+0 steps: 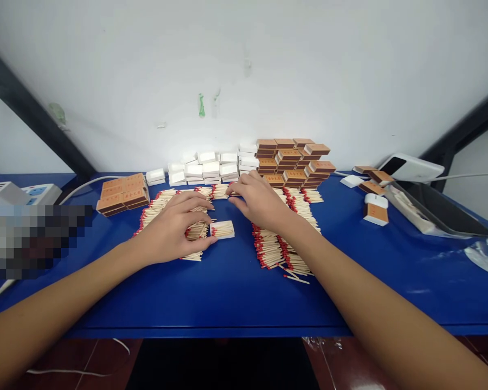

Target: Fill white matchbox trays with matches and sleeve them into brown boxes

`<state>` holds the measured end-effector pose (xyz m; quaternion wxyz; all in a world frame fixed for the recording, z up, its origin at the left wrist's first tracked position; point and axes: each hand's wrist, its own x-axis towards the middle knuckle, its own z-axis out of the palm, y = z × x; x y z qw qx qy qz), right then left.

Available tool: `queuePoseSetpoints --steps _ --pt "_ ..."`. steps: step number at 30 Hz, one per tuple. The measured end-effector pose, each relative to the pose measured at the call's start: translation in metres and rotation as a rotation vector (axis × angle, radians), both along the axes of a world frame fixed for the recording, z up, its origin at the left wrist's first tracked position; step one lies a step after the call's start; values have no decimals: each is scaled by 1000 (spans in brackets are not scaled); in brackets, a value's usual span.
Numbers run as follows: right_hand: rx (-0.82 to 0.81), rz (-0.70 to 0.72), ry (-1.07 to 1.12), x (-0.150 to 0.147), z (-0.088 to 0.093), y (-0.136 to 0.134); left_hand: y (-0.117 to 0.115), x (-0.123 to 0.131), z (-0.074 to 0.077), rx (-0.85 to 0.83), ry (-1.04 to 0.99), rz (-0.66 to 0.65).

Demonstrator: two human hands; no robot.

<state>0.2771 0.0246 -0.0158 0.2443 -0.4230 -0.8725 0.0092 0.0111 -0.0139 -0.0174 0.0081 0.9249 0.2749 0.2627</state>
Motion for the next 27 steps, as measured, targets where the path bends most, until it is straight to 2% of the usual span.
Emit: queuePoseSetpoints --steps 7,12,18,24,27 --pt "31 -86 -24 -16 -10 15 0 1 0 6 3 -4" --pt "19 -66 -101 -23 -2 23 -1 0 -1 -7 5 2" --pt "-71 -91 -179 -30 3 28 0 -1 -1 7 -9 -9" --pt "-119 -73 -205 -12 12 11 1 -1 0 -24 -12 7" --pt "-211 -36 -165 6 19 -5 0 -2 1 -25 1 13"
